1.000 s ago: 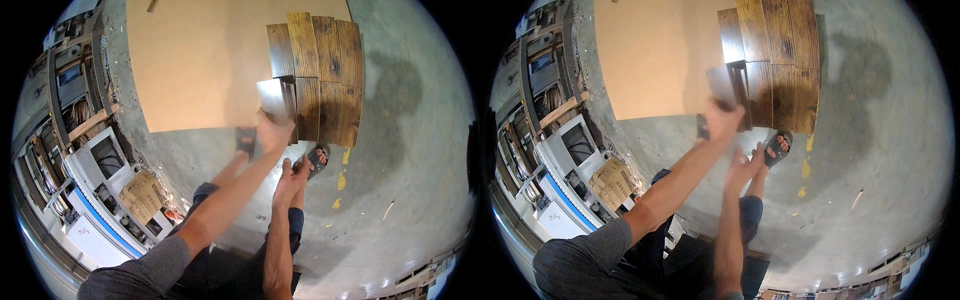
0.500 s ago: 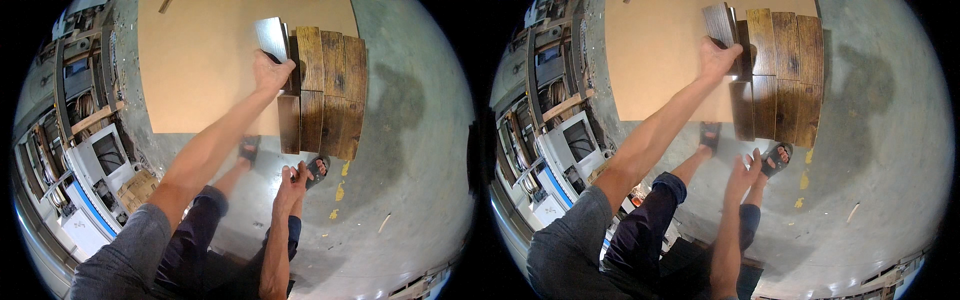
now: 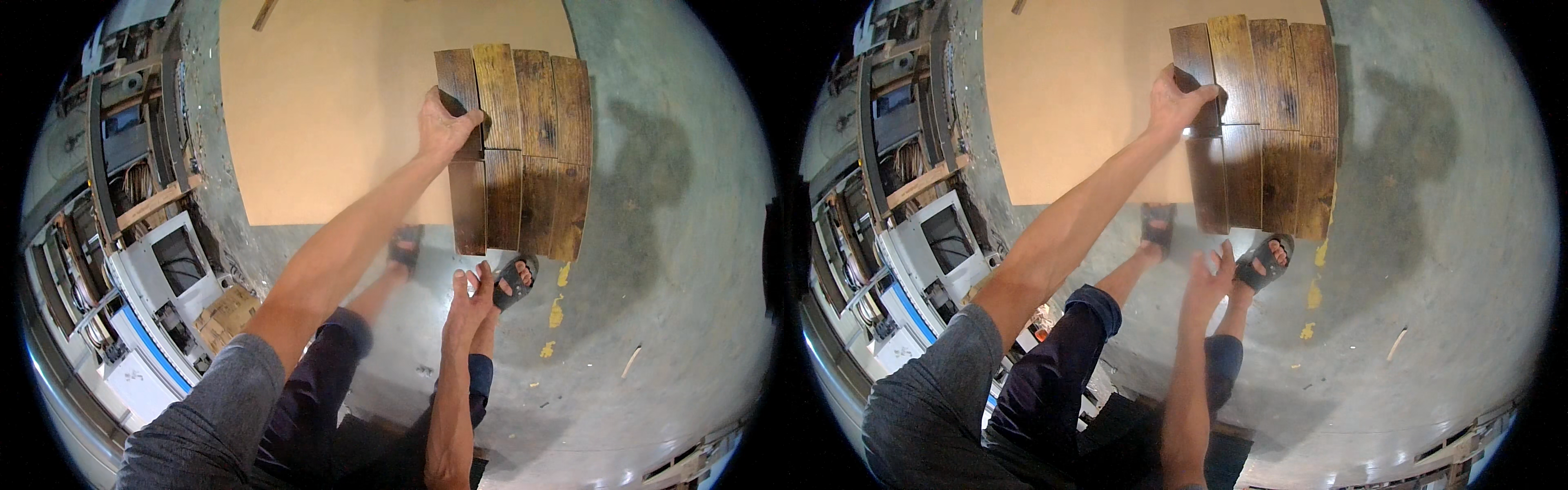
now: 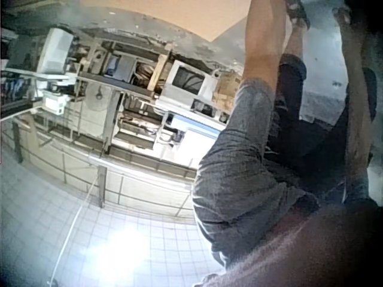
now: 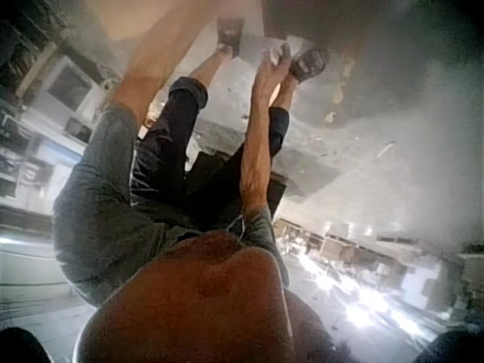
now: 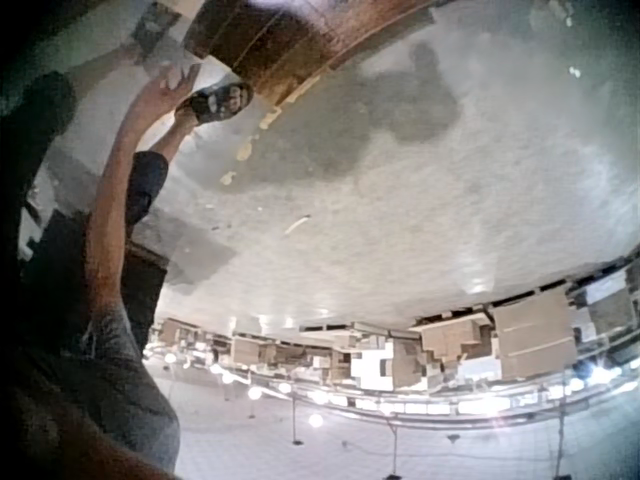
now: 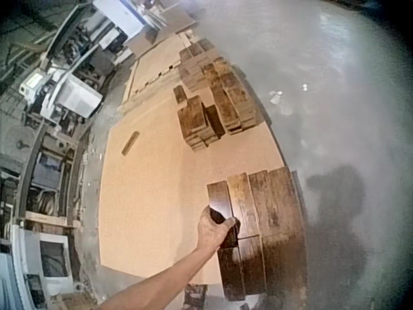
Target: The person picks up wood pieces from the floor, stacks them on a board, and uses a utility knife to trim the edges of several pieces over a workbench.
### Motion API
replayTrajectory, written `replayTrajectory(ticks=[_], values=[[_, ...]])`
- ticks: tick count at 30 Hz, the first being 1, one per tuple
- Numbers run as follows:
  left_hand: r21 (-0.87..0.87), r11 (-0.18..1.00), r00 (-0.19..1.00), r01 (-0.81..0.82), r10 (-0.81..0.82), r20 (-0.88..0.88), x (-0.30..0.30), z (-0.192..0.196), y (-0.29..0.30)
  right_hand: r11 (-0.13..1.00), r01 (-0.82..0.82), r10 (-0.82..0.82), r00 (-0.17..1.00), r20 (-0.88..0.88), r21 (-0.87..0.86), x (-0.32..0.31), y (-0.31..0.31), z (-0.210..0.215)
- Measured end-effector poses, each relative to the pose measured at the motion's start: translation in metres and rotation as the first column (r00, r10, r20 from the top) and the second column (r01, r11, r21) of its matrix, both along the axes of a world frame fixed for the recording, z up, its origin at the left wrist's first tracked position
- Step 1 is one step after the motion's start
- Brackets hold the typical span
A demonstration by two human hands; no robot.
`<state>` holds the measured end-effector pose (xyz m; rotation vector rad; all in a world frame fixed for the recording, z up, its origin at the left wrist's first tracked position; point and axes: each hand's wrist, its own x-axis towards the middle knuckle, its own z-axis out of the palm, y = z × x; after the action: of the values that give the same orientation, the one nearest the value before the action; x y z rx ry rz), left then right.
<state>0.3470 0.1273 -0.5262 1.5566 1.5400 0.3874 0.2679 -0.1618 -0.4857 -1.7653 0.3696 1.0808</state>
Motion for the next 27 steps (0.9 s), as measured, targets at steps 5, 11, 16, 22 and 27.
replayTrajectory(ticks=[5,11,16,22,27], values=[[-0.014,1.0,0.986,-0.008,0.01,0.168,-0.007,-0.008,-0.001,0.955,0.228,-0.143,0.915,-0.377,0.191,0.002,0.0,-0.018],[-0.175,0.98,0.974,-0.09,0.123,0.188,-0.007,-0.001,-0.016,0.917,0.37,-0.278,0.861,-0.425,0.15,0.026,0.037,-0.017],[-0.198,0.976,0.986,-0.093,0.118,0.119,-0.025,-0.008,-0.019,0.851,0.509,-0.374,0.761,-0.529,0.13,0.027,0.044,-0.016],[-0.288,0.957,0.988,-0.033,0.075,0.135,-0.031,-0.003,-0.044,0.905,0.39,-0.296,0.863,-0.41,0.169,0.028,0.031,-0.025],[-0.125,0.975,0.981,-0.185,0.191,0.04,-0.057,-0.016,-0.064,0.934,0.355,-0.294,0.827,-0.48,0.04,0.027,0.02,0.006]])
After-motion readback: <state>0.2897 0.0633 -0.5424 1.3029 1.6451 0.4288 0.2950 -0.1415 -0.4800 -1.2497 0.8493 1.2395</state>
